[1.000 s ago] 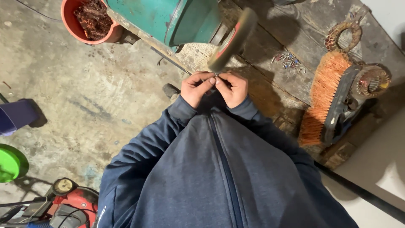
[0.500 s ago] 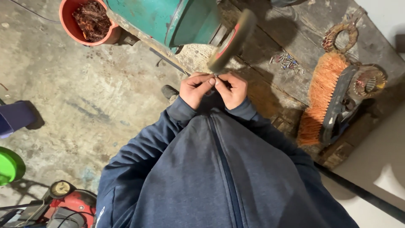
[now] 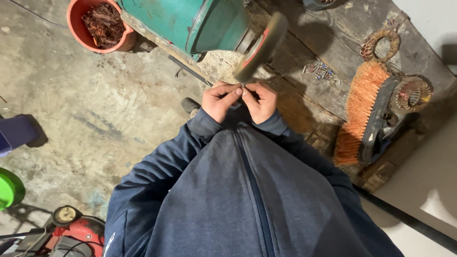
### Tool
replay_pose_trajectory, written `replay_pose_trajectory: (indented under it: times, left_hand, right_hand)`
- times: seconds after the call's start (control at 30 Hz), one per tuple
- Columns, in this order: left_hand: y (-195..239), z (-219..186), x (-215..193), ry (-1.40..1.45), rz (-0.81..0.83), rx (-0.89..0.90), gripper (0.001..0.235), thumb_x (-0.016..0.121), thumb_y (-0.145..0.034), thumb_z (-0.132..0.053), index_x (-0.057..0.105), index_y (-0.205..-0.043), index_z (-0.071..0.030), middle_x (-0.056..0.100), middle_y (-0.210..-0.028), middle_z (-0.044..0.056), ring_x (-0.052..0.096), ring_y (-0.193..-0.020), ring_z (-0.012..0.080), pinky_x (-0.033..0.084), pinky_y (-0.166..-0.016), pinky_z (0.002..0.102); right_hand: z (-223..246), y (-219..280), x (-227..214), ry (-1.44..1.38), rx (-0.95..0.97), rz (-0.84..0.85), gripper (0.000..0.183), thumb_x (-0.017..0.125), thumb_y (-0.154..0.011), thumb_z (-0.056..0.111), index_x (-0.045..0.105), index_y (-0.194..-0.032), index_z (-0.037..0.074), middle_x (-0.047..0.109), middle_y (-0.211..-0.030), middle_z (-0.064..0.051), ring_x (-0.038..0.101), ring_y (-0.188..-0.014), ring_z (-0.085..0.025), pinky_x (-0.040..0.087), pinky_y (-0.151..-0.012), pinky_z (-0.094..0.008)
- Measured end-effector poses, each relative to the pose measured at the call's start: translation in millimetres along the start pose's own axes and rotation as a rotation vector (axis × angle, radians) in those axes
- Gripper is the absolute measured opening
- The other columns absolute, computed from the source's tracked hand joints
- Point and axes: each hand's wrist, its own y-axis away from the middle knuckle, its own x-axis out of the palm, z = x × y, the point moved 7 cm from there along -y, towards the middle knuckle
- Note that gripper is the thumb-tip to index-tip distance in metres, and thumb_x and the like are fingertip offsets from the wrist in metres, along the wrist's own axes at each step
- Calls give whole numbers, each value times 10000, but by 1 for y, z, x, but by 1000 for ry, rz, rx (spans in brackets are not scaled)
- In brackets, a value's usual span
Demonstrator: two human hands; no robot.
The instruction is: Polishing small metal bolts using a bench grinder equipped with a wire wheel.
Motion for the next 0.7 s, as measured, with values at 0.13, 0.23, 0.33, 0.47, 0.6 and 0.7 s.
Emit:
replay_pose_trajectory:
  times: [0.13,0.23,0.33,0.47,0.6,0.7]
  left_hand:
    - [1,-1,0,-18,-1,16,193,767,-946,-130,784,-1103,-18,725,-970,72,682,-912,160,528,-821,279]
    - [1,0,1,24,2,4,197,764,-948,-123,781,-1114,-17,719,-975,75,675,-912,158,529,-817,278]
    - [5,-11,-1,-17,-8,56,197,767,-946,-106,775,-1118,-10,720,-981,83,675,-928,166,530,-833,285]
    - [13,-27,1,-23,64,91,204,757,-954,-88,769,-1143,-13,725,-1034,96,680,-958,186,537,-861,299]
    - [19,-40,1,-97,71,255,200,754,-971,-79,751,-1163,-22,728,-1120,116,696,-1036,218,545,-929,320]
    - [14,-31,0,-128,44,168,210,764,-955,-88,760,-1152,-13,731,-1046,107,698,-979,211,548,-883,311]
  right_hand:
    - [-2,1,-1,0,7,-5,108,731,-959,64,691,-1003,-26,662,-861,-103,629,-759,-179,508,-693,-312]
    - [1,0,-3,18,-12,0,107,737,-955,63,694,-1003,-22,675,-872,-110,640,-763,-199,512,-694,-323]
    - [9,1,-6,48,-84,18,91,742,-958,61,692,-996,-5,690,-904,-121,661,-795,-243,524,-719,-347]
    - [14,5,-7,80,-200,38,101,756,-951,70,694,-1008,13,705,-958,-132,686,-853,-290,538,-768,-376]
    - [8,9,-4,86,-246,49,97,756,-956,72,696,-1012,21,712,-979,-130,690,-876,-300,542,-789,-381]
    - [3,7,0,96,-198,40,88,750,-959,73,692,-994,18,693,-937,-127,667,-835,-289,521,-757,-370]
